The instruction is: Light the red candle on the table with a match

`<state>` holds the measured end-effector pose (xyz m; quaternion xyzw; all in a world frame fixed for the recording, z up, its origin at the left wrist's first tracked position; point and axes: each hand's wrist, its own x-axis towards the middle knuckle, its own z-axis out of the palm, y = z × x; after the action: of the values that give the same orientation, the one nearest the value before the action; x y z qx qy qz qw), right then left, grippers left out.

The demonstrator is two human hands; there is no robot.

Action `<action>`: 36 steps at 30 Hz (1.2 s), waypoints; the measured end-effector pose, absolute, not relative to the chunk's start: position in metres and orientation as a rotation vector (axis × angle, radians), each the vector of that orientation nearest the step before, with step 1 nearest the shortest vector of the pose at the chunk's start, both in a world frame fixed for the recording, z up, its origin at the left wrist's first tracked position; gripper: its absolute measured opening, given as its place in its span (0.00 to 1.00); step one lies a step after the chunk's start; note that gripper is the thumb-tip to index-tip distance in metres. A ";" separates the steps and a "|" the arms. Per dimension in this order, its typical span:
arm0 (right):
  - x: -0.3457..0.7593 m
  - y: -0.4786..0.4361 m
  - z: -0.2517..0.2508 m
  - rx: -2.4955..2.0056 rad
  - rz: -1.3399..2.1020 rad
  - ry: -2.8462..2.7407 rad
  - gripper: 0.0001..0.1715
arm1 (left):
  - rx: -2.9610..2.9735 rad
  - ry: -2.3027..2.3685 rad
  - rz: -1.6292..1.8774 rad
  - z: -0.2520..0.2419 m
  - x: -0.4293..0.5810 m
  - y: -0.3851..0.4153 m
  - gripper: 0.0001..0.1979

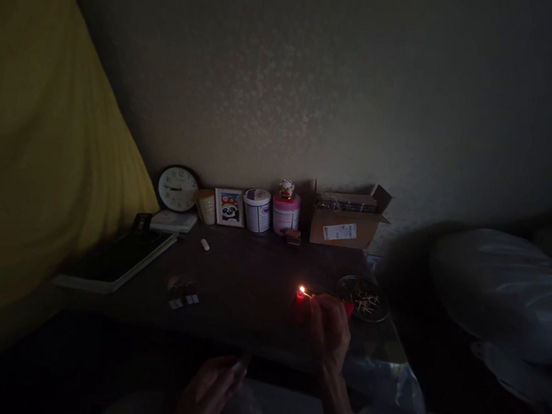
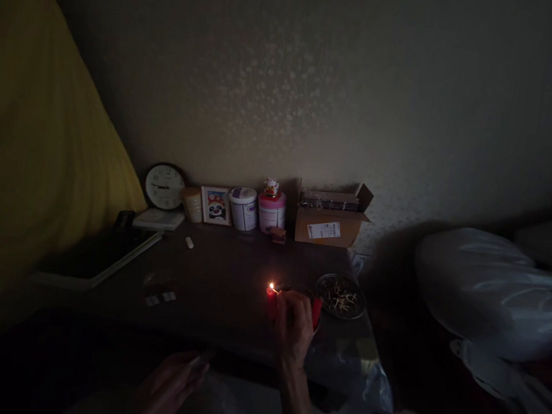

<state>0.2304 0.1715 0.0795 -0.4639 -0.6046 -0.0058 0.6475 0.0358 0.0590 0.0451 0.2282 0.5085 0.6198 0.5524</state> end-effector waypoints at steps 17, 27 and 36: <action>0.255 0.136 0.114 -1.000 0.751 -0.864 0.15 | 0.467 1.157 1.467 0.053 0.039 0.056 0.21; 0.375 0.124 0.121 -1.369 0.521 -1.011 0.15 | 0.453 1.106 1.403 0.052 0.033 0.056 0.21; 0.393 0.133 0.092 -1.488 0.487 -1.099 0.15 | 0.412 1.030 1.334 0.042 0.030 0.061 0.22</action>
<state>0.3928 0.1330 0.0921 -0.6355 -0.4695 0.2081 0.5766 0.0305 0.0607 0.0416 0.1812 0.4528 0.5863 0.6469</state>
